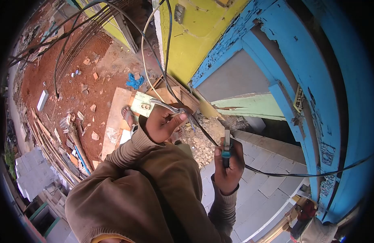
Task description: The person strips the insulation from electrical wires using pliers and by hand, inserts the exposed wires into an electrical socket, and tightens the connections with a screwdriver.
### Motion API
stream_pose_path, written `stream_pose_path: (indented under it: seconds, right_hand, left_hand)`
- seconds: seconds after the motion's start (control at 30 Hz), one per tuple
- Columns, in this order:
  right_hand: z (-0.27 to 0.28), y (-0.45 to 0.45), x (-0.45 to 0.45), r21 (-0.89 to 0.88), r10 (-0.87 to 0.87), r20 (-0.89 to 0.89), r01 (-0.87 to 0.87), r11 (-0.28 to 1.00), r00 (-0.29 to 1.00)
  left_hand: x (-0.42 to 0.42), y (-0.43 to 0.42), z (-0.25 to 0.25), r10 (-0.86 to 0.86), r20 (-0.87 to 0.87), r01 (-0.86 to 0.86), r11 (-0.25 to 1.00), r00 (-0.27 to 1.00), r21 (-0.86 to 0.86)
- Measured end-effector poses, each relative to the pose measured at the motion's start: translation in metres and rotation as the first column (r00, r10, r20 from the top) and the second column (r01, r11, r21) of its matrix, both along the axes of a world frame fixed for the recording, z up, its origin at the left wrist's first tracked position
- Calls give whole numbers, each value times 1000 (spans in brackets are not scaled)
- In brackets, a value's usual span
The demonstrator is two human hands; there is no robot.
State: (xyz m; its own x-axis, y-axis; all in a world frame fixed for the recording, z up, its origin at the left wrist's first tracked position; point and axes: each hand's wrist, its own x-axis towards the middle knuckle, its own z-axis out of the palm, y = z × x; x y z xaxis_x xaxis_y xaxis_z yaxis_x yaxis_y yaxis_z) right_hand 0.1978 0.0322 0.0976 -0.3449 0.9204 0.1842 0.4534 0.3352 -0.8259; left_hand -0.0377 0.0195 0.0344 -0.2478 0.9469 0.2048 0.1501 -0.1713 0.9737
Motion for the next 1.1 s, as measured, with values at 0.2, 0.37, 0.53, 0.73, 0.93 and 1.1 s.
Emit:
stream_pose_path:
  seconds: [0.2,0.37,0.53,0.73,0.93,1.1]
  right_hand:
    - [36,42,-31,56,257,63,-261,964,964]
    - [33,68,-70,-21,464,-8,-464,885,886]
    - [26,77,-91,-68,610,46,-607,792,791]
    - [15,77,-97,-76,540,-48,-542,837,840]
    - [-3,79,-95,-137,429,-119,-443,886,895]
    - [1,86,-89,-264,407,-134,-428,864,904]
  left_hand:
    - [4,-5,1,-76,-336,94,995,939,38]
    - [10,-9,3,-113,-410,172,979,905,111]
    - [5,-12,1,-247,-415,281,960,876,20]
    - [14,-12,-2,-143,-434,152,988,890,-13]
    - [18,-5,-8,-80,-422,102,994,903,29]
    - [16,-2,-11,-182,-513,191,981,839,-36]
